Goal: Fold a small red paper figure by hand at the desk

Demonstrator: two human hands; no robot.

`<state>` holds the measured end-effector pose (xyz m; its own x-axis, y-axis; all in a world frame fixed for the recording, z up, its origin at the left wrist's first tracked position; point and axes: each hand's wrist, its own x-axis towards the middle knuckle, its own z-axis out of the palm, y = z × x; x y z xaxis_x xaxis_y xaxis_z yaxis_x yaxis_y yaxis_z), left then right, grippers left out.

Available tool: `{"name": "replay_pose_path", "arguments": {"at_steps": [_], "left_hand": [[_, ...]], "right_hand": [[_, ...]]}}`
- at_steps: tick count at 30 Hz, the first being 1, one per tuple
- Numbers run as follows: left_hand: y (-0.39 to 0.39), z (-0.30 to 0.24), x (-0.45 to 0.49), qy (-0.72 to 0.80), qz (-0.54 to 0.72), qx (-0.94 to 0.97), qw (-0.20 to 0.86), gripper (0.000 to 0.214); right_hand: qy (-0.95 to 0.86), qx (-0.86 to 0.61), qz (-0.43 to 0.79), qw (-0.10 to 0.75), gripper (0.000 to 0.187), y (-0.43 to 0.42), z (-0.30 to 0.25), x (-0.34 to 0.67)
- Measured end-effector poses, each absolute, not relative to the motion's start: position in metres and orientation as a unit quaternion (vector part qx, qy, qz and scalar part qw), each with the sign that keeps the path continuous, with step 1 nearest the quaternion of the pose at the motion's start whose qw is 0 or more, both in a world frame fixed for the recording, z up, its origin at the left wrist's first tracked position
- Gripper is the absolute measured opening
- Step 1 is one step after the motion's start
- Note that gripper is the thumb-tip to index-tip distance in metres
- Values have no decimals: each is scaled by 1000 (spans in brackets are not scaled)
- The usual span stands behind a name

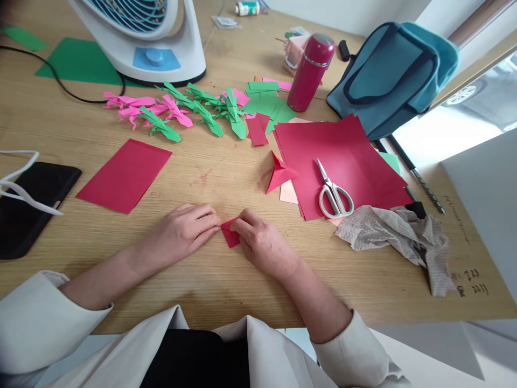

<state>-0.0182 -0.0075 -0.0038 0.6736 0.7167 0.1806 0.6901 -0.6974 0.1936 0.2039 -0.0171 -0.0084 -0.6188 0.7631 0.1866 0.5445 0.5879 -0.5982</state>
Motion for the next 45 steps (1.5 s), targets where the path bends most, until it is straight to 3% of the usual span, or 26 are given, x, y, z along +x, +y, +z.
{"name": "replay_pose_path", "arguments": {"at_steps": [8,12,16,19,26,29,35,45], "left_hand": [[-2,1,-10,395,87,913,46,18],[2,0,-9,370,75,926,30,15],[4,5,-7,314,78,946,-15,15],[5,15,-5,294,91,951,-19,18],[4,36,0,322,172,917,159,16],[0,34,5,387,252,842,280,5],[-2,16,20,471,358,661,461,9],[-3,6,28,476,402,609,491,16]], "right_hand": [[-848,-391,269,236,22,-15,-9,202],[-837,-413,258,251,11,-16,-10,199],[-829,-419,241,282,27,-15,-11,199],[-806,-432,276,296,15,-12,-9,200],[-718,-447,436,306,9,-11,3,202],[-672,-440,498,327,15,-12,-2,202],[-562,-450,564,404,34,-12,-13,195],[-471,-435,642,420,37,-13,-6,190]]}}
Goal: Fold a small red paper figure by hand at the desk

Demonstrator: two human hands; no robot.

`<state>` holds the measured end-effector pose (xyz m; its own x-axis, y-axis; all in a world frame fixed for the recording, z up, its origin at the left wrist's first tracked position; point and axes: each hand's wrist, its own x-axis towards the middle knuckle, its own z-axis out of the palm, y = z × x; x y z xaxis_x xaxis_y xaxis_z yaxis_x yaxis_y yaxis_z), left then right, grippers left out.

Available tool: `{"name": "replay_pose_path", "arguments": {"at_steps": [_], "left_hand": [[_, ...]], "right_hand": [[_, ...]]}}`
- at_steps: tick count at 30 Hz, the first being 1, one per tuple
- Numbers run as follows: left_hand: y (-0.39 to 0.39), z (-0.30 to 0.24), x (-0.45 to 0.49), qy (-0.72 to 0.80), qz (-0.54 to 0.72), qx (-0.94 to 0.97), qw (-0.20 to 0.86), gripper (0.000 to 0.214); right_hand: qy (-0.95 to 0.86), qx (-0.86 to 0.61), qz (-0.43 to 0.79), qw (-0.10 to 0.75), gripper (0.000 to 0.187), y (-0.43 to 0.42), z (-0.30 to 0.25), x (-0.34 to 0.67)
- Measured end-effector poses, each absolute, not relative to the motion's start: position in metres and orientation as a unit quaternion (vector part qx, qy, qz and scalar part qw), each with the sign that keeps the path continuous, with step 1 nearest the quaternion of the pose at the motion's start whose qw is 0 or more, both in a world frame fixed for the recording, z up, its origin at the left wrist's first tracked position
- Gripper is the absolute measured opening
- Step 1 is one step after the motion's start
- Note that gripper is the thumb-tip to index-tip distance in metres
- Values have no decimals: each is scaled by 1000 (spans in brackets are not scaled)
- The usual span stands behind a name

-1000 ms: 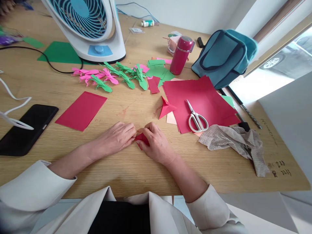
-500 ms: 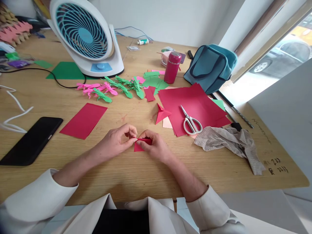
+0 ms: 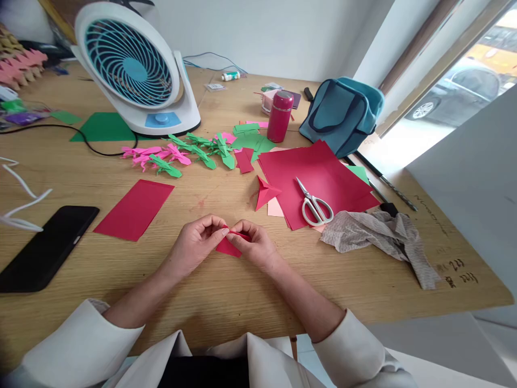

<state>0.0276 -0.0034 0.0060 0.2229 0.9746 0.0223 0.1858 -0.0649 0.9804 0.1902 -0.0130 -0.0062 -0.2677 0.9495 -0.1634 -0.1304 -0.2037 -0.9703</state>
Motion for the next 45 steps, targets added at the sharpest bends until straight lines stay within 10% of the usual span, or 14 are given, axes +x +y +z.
{"name": "replay_pose_path", "arguments": {"at_steps": [45], "left_hand": [[-9,-4,26,462,439,526,564,24]], "right_hand": [[-452,-422,609,496,32,-19,-18,178]]}}
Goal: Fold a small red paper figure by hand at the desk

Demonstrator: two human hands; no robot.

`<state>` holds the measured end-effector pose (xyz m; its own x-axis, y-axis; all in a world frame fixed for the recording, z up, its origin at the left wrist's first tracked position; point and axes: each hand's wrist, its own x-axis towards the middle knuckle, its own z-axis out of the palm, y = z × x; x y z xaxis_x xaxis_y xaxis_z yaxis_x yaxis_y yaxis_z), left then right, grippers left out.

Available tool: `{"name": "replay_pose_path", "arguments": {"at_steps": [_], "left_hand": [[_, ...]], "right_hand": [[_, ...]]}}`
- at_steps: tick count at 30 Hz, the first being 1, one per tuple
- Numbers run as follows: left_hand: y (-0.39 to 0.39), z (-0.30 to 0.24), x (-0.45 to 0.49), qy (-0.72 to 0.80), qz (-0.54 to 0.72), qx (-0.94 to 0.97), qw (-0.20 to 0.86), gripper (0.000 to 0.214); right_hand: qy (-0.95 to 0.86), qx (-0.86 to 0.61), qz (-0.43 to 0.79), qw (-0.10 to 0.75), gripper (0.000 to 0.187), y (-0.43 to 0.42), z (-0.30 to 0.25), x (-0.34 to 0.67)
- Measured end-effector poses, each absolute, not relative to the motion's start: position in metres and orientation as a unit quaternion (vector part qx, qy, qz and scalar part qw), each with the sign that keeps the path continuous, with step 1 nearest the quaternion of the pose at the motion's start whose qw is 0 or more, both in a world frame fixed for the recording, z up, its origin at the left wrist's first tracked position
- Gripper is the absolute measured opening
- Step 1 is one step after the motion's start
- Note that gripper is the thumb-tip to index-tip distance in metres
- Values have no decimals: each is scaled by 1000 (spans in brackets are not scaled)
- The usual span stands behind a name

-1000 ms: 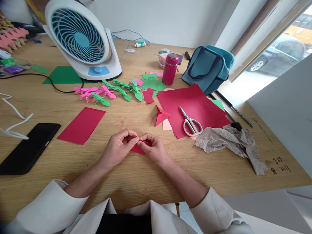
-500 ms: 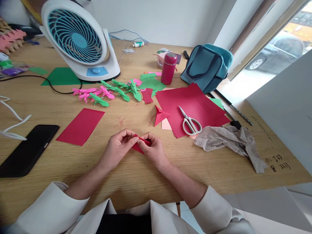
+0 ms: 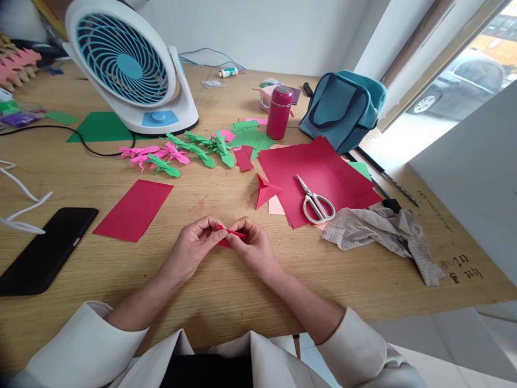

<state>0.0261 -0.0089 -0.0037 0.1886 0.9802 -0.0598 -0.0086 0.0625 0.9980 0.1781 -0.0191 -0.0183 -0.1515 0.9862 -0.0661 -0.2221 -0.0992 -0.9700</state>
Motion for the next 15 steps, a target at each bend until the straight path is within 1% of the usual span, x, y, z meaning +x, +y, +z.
{"name": "replay_pose_path", "arguments": {"at_steps": [2,5,7,11,15], "left_hand": [[-9,-1,23,460,448,569,514,22],[-10,4,19,449,468,632,425,16],[-11,7,17,449,473,644,400,12],[-12,6,16,464,466,627,418,11],[-9,1,18,466,441,585,496,16]], "right_hand": [[-500,-418,568,503,25,-20,-15,181],[-601,-441,421,517,10,-23,-7,188],[-639,-445,352,518,6,-25,-1,191],[-681,-430,323,497,7,-28,4,192],[-673,-441,342,486,7,-25,1,190]]}}
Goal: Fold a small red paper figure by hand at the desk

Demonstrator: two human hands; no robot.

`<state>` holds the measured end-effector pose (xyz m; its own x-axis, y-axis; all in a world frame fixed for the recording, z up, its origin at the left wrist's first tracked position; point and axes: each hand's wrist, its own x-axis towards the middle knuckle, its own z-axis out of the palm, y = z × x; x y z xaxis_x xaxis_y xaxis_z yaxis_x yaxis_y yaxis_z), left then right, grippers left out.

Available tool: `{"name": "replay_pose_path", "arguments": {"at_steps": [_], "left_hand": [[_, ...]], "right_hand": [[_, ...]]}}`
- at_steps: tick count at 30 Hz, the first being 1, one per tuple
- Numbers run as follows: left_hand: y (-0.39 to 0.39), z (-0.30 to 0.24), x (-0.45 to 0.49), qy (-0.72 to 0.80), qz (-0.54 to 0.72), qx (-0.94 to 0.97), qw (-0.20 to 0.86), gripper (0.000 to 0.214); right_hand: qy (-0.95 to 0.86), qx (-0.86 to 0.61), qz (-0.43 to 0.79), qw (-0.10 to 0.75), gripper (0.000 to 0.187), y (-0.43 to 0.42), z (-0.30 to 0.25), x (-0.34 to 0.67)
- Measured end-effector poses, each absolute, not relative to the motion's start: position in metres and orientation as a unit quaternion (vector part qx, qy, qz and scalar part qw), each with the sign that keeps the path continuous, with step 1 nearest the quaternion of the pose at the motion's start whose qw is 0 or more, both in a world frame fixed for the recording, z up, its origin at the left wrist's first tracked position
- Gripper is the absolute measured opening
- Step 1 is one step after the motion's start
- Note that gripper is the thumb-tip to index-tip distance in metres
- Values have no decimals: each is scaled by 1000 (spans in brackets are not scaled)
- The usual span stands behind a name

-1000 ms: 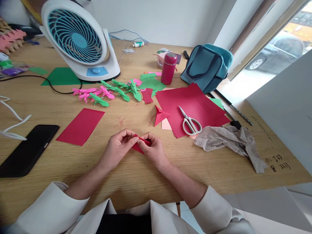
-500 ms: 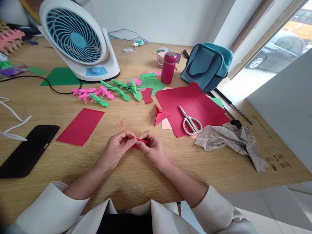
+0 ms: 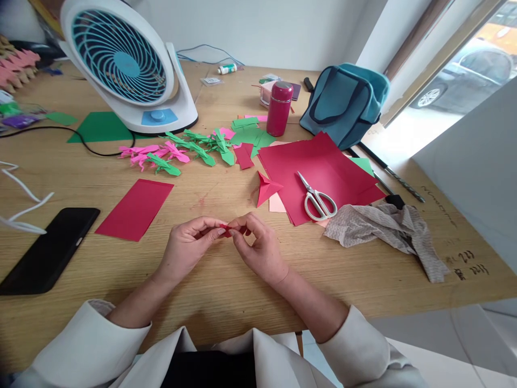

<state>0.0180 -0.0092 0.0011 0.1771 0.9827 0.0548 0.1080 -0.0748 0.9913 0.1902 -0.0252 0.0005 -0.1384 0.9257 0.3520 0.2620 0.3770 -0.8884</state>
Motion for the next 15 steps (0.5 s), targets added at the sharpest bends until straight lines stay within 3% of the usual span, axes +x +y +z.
{"name": "replay_pose_path", "arguments": {"at_steps": [8,15], "left_hand": [[-5,-3,21,443,433,520,589,24],[-6,-1,23,448,432,501,601,26]], "right_hand": [[-588,-451,484,465,15,-19,-13,190],[-559,-452,501,482,18,-20,-16,187]]}}
